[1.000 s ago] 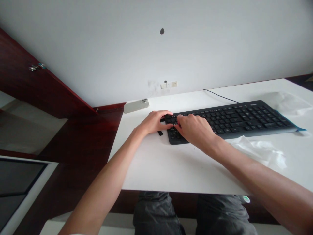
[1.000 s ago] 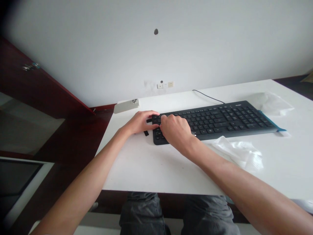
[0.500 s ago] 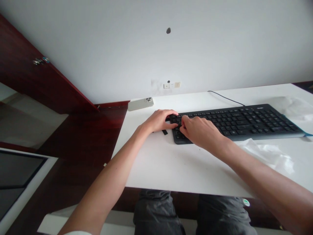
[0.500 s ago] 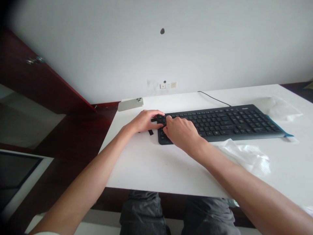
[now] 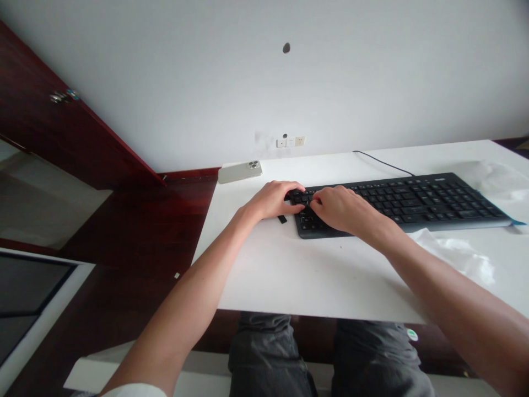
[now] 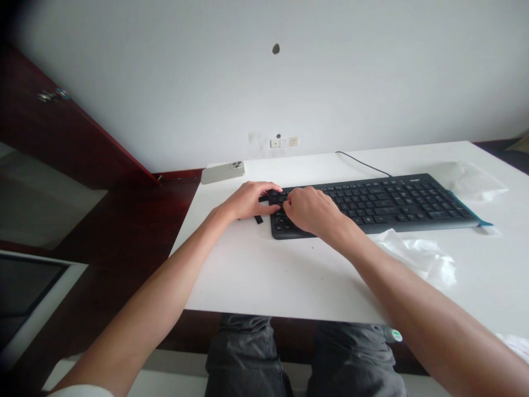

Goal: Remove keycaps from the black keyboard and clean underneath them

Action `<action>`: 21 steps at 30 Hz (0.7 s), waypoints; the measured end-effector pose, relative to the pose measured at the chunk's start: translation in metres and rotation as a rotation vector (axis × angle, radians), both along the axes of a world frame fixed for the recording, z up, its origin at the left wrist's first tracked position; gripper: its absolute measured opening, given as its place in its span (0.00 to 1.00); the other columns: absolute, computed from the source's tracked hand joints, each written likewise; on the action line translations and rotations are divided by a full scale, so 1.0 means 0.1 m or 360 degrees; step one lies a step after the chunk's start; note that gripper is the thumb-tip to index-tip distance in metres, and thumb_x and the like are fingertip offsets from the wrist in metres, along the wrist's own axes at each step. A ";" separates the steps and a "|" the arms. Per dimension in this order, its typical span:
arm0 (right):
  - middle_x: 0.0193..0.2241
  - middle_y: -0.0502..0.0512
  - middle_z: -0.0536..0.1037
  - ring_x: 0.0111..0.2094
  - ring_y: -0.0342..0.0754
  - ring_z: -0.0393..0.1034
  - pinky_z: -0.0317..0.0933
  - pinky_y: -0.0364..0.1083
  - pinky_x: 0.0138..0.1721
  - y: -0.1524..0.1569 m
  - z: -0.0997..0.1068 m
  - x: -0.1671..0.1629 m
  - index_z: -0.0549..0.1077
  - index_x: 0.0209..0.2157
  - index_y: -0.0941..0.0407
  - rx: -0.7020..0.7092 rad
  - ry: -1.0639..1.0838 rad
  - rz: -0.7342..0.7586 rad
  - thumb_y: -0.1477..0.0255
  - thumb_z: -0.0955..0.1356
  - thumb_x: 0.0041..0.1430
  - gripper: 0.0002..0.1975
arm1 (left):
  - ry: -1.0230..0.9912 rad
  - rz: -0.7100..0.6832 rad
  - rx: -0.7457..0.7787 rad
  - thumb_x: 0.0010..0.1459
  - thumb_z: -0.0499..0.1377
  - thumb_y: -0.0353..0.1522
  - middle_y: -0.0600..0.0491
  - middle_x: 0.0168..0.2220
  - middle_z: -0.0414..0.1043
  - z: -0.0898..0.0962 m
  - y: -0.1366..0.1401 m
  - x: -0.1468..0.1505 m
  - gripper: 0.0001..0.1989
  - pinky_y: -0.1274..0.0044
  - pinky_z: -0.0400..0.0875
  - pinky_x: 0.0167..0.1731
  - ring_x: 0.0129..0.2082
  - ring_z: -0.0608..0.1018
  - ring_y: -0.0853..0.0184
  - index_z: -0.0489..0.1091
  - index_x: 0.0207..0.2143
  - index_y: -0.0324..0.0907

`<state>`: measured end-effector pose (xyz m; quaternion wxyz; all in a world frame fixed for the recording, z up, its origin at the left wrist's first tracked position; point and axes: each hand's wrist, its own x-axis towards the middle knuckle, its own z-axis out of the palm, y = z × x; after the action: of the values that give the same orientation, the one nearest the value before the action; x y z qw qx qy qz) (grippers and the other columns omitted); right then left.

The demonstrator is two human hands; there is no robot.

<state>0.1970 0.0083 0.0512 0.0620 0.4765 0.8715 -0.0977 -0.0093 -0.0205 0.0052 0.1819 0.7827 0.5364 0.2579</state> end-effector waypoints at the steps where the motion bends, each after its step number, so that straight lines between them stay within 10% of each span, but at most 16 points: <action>1: 0.40 0.70 0.84 0.45 0.66 0.81 0.67 0.54 0.42 0.02 0.00 0.00 0.82 0.40 0.59 -0.0005 0.0004 0.0010 0.69 0.58 0.71 0.21 | -0.0006 -0.0004 -0.0001 0.60 0.67 0.37 0.54 0.53 0.83 -0.01 0.00 0.00 0.20 0.71 0.76 0.49 0.49 0.83 0.60 0.78 0.54 0.49; 21: 0.40 0.67 0.84 0.42 0.62 0.80 0.63 0.51 0.38 0.12 -0.05 0.07 0.82 0.41 0.57 -0.0173 -0.0002 -0.0031 0.67 0.59 0.71 0.21 | 0.0081 -0.0174 0.0023 0.61 0.61 0.31 0.52 0.59 0.75 0.04 -0.02 0.05 0.10 0.71 0.73 0.46 0.44 0.81 0.64 0.79 0.44 0.47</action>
<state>0.2038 0.0204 0.0461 0.0873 0.4810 0.8602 -0.1452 -0.0044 -0.0225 0.0095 0.1765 0.8184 0.4955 0.2314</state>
